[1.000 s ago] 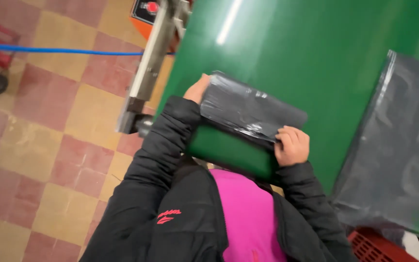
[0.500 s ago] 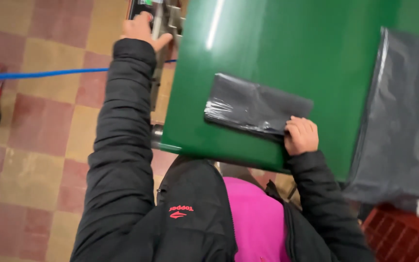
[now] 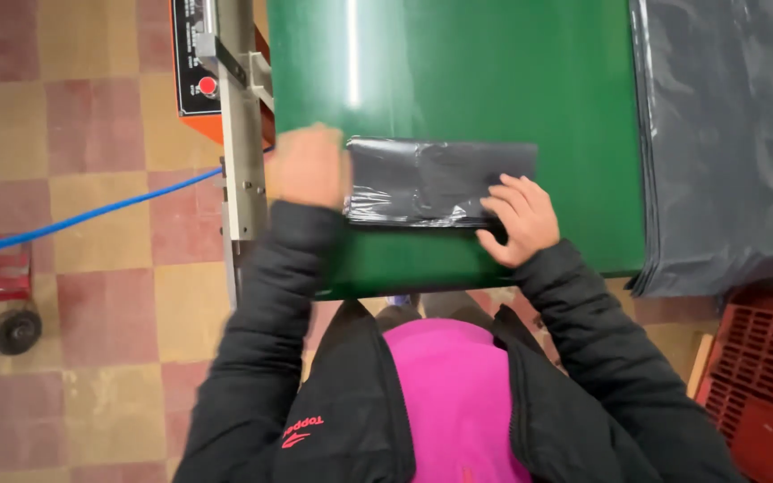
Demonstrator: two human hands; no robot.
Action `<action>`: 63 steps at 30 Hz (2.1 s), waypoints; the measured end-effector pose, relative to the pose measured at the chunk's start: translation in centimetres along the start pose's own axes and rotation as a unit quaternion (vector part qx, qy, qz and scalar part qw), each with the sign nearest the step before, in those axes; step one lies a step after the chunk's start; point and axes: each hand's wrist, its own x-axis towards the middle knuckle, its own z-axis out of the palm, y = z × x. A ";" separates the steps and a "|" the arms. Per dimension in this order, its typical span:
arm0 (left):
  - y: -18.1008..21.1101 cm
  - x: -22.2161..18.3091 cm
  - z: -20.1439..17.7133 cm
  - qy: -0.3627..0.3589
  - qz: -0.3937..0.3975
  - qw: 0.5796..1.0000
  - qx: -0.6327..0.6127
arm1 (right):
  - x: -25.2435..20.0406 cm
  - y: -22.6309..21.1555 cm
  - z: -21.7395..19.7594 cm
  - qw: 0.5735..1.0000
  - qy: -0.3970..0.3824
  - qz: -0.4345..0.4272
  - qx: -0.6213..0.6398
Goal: Folding black plastic bags on a conveyor belt and placing them into a red crate.
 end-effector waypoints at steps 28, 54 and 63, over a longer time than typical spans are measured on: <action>2.1 -8.8 4.0 -0.307 0.351 0.884 0.031 | -2.6 -4.2 7.8 0.991 -0.059 0.055 0.103; 15.5 -4.1 7.3 -0.195 0.048 0.980 0.013 | -28.2 2.6 8.8 0.351 0.065 0.524 0.773; 37.0 -8.4 10.2 -0.166 0.490 0.846 -0.127 | -41.0 15.0 6.4 0.296 0.431 0.426 0.738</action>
